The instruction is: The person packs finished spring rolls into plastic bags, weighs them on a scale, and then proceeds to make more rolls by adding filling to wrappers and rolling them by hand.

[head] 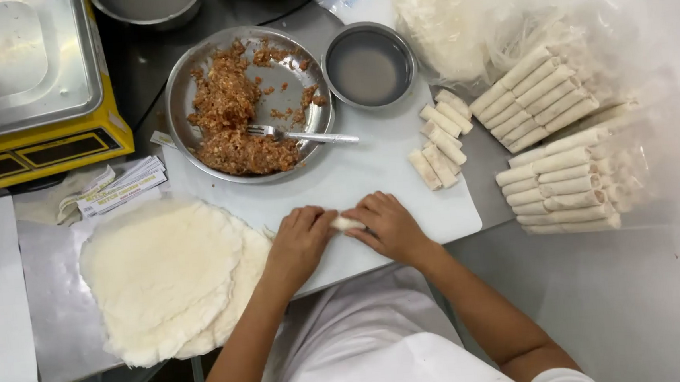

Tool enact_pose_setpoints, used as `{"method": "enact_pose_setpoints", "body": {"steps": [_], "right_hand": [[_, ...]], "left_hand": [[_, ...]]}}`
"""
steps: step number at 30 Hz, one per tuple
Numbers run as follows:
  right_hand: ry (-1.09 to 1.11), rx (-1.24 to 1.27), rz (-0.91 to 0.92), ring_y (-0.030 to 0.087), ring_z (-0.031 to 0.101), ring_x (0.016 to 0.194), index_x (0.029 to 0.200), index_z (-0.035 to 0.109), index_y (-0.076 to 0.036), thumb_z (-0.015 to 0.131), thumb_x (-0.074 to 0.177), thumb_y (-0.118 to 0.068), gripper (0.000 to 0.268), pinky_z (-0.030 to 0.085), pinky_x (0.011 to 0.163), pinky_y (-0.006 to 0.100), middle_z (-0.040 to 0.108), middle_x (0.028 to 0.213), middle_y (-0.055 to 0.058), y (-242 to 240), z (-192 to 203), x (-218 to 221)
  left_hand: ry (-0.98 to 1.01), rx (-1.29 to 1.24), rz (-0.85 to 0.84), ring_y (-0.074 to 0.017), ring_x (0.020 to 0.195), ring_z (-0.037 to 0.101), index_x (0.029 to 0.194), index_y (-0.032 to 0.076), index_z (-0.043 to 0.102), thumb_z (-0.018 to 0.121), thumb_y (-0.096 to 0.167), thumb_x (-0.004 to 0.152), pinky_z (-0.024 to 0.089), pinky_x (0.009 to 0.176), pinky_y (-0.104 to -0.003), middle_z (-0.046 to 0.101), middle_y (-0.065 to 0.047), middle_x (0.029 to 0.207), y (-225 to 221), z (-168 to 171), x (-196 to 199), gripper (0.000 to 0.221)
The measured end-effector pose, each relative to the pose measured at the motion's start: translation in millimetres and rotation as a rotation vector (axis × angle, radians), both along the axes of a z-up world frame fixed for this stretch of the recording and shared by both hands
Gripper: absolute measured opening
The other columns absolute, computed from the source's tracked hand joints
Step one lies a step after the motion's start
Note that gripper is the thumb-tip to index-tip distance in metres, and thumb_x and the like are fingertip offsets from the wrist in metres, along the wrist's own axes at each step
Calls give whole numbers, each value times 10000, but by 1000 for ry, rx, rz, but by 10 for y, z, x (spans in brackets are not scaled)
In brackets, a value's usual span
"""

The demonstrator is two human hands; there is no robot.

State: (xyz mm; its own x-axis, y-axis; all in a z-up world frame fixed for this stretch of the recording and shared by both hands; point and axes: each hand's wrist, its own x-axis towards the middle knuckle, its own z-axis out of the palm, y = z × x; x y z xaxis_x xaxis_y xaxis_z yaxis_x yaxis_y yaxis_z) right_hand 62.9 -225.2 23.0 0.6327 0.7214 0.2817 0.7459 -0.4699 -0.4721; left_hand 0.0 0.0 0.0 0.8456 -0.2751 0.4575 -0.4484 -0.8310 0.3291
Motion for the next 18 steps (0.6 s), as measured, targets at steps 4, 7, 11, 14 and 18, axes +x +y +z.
{"method": "enact_pose_setpoints", "body": {"steps": [4, 7, 11, 14, 18], "right_hand": [[64, -64, 45, 219, 588, 852, 1132, 701, -157, 650, 996, -393, 277, 435, 800, 366, 585, 910, 15, -403, 173, -140], [21, 173, -76, 303, 659, 872, 1119, 773, -139, 696, 964, -280, 223, 511, 789, 399, 677, 926, 85, -922, 105, 76], [-183, 188, -517, 267, 651, 885, 1177, 719, -52, 786, 965, -258, 304, 540, 828, 372, 605, 993, 74, -1301, 40, 449], [-153, 224, -574, 289, 666, 926, 1232, 699, -29, 781, 982, -232, 333, 551, 848, 382, 584, 1031, 92, -1263, 66, 466], [-118, 230, -549, 320, 658, 971, 1326, 671, -6, 740, 1004, -230, 399, 543, 875, 433, 564, 1089, 123, -1312, 32, 438]], "left_hand": [[26, -129, -86, -268, 910, 666, 1275, 142, 670, 709, 277, 953, 538, 765, -377, 645, -78, 992, -174, 145, -225, 351], [56, -94, -60, -244, 1065, 645, 1361, 175, 621, 624, 340, 1009, 495, 855, -367, 653, -74, 1168, -269, 228, -299, 388], [60, -59, -33, -261, 1114, 629, 1379, 165, 600, 612, 314, 1016, 493, 860, -373, 636, -88, 1233, -284, 249, -313, 392], [58, -41, -30, -245, 1108, 625, 1342, 156, 617, 623, 264, 1014, 485, 847, -354, 635, -82, 1222, -281, 270, -314, 345], [71, -32, -7, -222, 1110, 635, 1279, 142, 647, 639, 242, 1004, 494, 856, -337, 644, -66, 1208, -285, 287, -337, 293]]}}
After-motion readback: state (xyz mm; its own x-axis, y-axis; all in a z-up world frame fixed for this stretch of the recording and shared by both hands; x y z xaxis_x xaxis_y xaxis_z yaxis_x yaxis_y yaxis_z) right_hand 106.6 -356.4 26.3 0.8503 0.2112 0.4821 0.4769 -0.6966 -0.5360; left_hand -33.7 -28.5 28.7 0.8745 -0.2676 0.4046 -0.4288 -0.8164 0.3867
